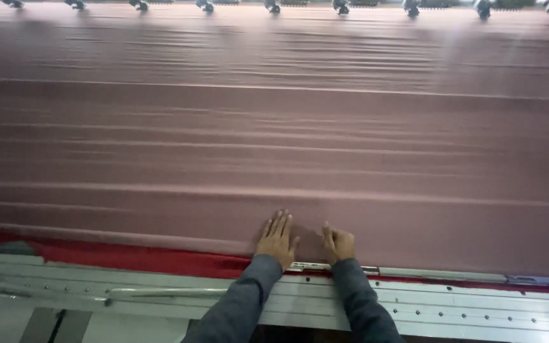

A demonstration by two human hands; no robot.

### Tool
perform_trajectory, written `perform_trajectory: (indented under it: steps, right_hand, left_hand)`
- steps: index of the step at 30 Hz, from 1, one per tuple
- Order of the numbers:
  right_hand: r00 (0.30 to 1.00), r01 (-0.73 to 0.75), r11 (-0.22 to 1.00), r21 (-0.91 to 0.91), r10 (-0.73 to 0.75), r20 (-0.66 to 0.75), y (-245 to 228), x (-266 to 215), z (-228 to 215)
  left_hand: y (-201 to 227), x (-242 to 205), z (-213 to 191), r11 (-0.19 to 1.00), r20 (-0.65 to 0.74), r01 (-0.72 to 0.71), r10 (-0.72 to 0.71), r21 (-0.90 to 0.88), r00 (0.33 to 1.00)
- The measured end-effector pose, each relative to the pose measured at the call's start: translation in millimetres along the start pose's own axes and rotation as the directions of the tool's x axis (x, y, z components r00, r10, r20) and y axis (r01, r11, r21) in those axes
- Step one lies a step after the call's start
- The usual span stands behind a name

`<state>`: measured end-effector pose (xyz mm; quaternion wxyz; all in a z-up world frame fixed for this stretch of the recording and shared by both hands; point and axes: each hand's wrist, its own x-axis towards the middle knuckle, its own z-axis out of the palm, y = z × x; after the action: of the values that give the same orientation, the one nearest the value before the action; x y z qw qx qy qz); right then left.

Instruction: Securing a large piece of fabric onto an embroidery machine frame using plastic bars to maintain tension.

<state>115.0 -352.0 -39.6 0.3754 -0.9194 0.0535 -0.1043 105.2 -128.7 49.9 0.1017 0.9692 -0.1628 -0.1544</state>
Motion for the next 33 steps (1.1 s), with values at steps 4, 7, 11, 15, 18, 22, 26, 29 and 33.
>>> perform_trajectory:
  steps: [4,7,11,15,18,22,26,29,33]
  right_hand:
    - [0.999,-0.011,0.992,-0.126,0.015,0.031,-20.7,-3.2,7.2]
    - [0.986,-0.009,0.961,-0.278,0.054,0.155,-71.7,-34.7,38.5]
    - [0.918,0.337,0.941,0.022,-0.334,0.215,-205.4,-119.8,110.9]
    - [0.6,0.757,0.653,0.006,-0.698,0.39,-302.5,-180.7,155.6]
    - [0.623,0.767,0.641,-0.028,-0.733,0.274,-296.4,-176.3,181.0]
    - [0.603,0.796,0.603,-0.046,-0.785,0.141,-279.9,-168.6,158.3]
    - [0.788,0.614,0.771,-0.17,-0.611,0.078,-232.6,-147.2,145.4]
    - [0.877,0.48,0.861,-0.17,-0.475,0.071,-239.5,-124.3,148.9]
    - [0.846,0.519,0.833,-0.19,-0.469,0.253,-286.2,-122.0,187.4]
  left_hand:
    - [-61.8,21.4,51.9,0.92,-0.127,-0.223,0.192,-0.321,0.973]
    - [-137.8,-11.7,50.7,0.916,-0.086,-0.288,0.275,-0.279,0.958]
    - [-262.3,-87.0,33.4,0.756,-0.403,-0.654,0.593,-0.019,0.697]
    - [-354.4,-143.8,14.8,0.748,-0.386,-0.664,0.613,0.003,0.689]
    - [-399.9,-153.5,31.8,0.762,-0.339,-0.644,0.624,0.066,0.704]
    - [-419.5,-170.3,37.9,0.722,-0.366,-0.688,0.662,0.076,0.654]
    - [-416.0,-194.0,25.6,0.722,-0.39,-0.692,0.64,0.009,0.662]
    - [-409.2,-202.7,14.0,0.733,-0.388,-0.679,0.612,-0.049,0.689]
    - [-400.8,-214.7,-8.3,0.728,-0.518,-0.685,0.596,0.028,0.613]
